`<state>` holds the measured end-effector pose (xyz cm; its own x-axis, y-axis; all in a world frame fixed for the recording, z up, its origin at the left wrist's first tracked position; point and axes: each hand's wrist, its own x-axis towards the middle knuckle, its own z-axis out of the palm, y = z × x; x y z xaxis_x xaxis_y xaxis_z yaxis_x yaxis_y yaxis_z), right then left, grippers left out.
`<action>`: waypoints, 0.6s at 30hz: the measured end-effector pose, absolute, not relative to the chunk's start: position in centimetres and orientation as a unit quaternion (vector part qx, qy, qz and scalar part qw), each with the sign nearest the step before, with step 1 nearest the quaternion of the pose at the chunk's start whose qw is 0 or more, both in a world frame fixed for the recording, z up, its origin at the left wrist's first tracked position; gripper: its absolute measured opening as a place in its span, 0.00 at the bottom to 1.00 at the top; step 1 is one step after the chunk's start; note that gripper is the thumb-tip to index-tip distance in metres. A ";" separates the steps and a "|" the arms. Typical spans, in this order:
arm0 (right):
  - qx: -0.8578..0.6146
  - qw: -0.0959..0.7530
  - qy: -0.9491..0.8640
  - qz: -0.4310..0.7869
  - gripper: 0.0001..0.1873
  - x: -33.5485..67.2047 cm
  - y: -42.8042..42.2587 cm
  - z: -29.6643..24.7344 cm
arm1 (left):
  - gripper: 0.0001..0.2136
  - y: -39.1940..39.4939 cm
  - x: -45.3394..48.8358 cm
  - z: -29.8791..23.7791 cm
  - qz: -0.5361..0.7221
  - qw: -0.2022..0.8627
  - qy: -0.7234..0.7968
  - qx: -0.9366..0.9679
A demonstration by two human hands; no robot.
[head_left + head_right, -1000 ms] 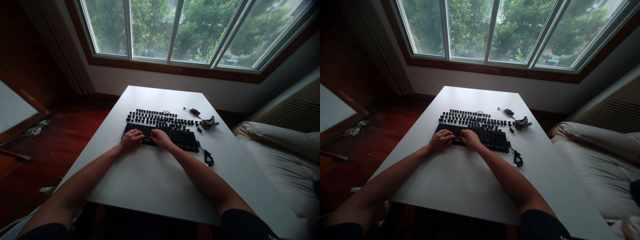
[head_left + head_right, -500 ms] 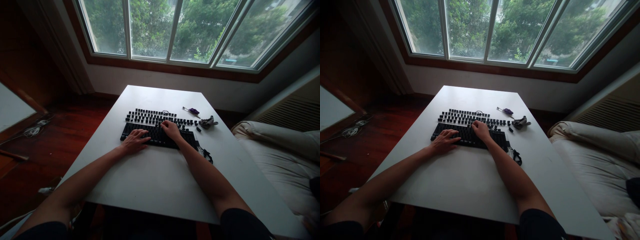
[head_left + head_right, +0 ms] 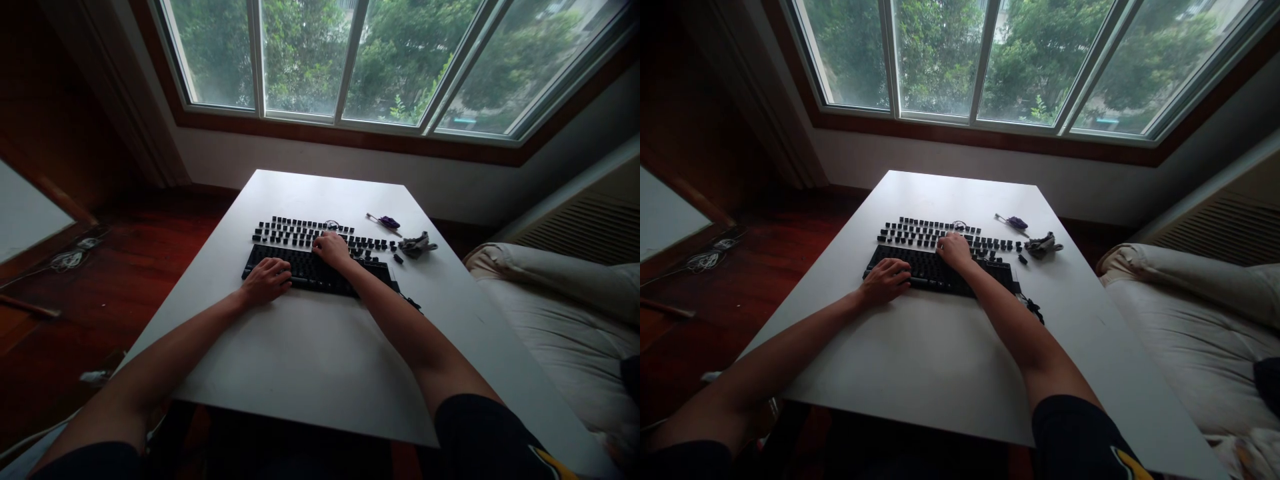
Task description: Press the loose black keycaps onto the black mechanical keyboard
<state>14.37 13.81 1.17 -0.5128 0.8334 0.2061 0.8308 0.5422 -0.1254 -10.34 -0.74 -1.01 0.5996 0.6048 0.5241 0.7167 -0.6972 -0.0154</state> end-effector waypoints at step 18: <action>-0.386 0.274 -0.842 0.259 0.06 16.3 9.0 2.1 | 0.10 -0.4 -10.2 -0.9 -0.256 0.131 -0.391 -0.874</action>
